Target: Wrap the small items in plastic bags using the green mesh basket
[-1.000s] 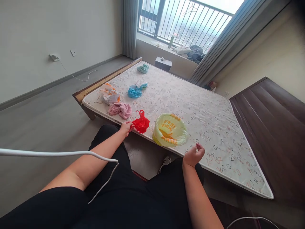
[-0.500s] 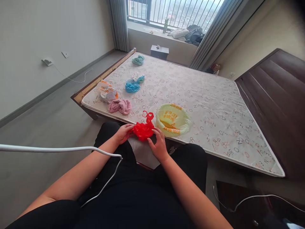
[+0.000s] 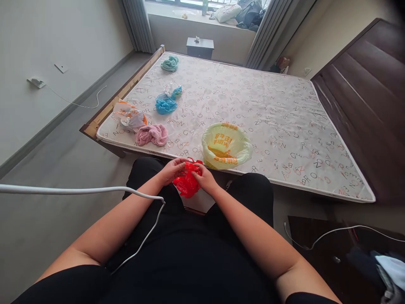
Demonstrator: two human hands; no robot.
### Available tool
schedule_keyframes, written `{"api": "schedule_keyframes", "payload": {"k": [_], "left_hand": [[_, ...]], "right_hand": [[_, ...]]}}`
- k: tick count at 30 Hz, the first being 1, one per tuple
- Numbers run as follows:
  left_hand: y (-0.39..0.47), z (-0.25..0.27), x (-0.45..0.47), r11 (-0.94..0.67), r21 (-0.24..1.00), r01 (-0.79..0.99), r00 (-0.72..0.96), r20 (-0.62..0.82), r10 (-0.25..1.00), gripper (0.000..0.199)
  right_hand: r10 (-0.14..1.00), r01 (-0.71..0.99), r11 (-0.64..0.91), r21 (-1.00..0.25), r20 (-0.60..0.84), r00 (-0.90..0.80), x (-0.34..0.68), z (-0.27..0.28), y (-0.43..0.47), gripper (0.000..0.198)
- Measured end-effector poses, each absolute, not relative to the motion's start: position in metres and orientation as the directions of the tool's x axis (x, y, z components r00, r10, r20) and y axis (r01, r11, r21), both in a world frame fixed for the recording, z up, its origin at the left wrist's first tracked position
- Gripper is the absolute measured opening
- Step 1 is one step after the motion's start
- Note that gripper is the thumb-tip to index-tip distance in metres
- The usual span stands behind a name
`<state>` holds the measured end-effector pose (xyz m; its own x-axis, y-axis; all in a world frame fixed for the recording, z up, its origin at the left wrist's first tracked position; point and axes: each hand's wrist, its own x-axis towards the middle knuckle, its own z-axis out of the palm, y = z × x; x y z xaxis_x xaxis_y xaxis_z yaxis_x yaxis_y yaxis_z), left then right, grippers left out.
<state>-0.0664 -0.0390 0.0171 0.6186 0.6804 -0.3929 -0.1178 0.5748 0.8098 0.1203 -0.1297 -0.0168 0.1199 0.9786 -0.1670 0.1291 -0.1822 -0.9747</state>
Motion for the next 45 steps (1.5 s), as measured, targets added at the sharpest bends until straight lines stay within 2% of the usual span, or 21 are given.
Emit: {"api": "schedule_keyframes", "payload": {"k": [4,9,12,14,18,22,26,31,35,39,42,45], "left_hand": [[-0.033,0.005,-0.060,0.375,0.927,-0.024,0.574,-0.295,0.764,0.058],[-0.026,-0.004,-0.055,0.253,0.967,0.013,0.534,-0.221,0.816,0.058],[-0.027,-0.005,-0.053,0.261,0.965,-0.037,0.561,-0.197,0.805,0.065],[-0.029,-0.006,-0.051,0.312,0.949,-0.040,0.592,-0.229,0.773,0.068],[-0.031,-0.004,-0.049,0.364,0.931,0.004,0.567,-0.302,0.766,0.057],[-0.028,-0.002,-0.050,0.369,0.929,0.033,0.533,-0.329,0.780,0.052],[-0.028,-0.009,-0.052,0.339,0.936,0.098,0.561,-0.334,0.758,0.047],[-0.030,-0.014,-0.051,0.295,0.944,0.147,0.589,-0.323,0.741,0.049],[-0.031,-0.003,-0.049,0.299,0.946,0.126,0.580,-0.315,0.751,0.052],[-0.031,0.001,-0.050,0.291,0.950,0.112,0.564,-0.302,0.769,0.053],[-0.029,-0.001,-0.050,0.273,0.959,0.077,0.558,-0.268,0.785,0.050],[-0.027,-0.001,-0.050,0.244,0.967,0.071,0.560,-0.241,0.793,0.046]], "right_hand": [[0.962,0.005,-0.229,-0.973,-0.226,0.151,0.140,-0.015,-0.124,0.035],[0.958,-0.018,-0.276,-0.961,-0.277,0.079,0.141,-0.008,-0.127,0.029],[0.949,0.048,-0.315,-0.948,-0.313,0.044,0.135,-0.004,-0.128,0.022],[0.949,0.100,-0.314,-0.944,-0.314,0.018,0.132,-0.001,-0.127,0.020],[0.952,0.154,-0.303,-0.941,-0.305,0.007,0.130,0.002,-0.124,0.017],[0.975,0.212,-0.219,-0.952,-0.204,0.093,0.131,0.004,-0.119,0.021],[0.986,0.193,-0.150,-0.970,-0.133,0.095,0.132,0.007,-0.116,0.023],[0.971,0.041,-0.222,-0.974,-0.217,0.099,0.128,0.009,-0.117,0.025],[0.922,-0.289,-0.317,-0.903,-0.365,0.127,0.130,0.008,-0.114,0.016],[0.900,-0.545,-0.338,-0.767,-0.433,0.050,0.134,0.013,-0.112,0.021],[0.898,-0.626,-0.338,-0.703,-0.440,0.011,0.134,0.017,-0.112,0.026],[0.877,-0.599,-0.395,-0.696,-0.479,-0.022,0.136,0.020,-0.112,0.027]]}}
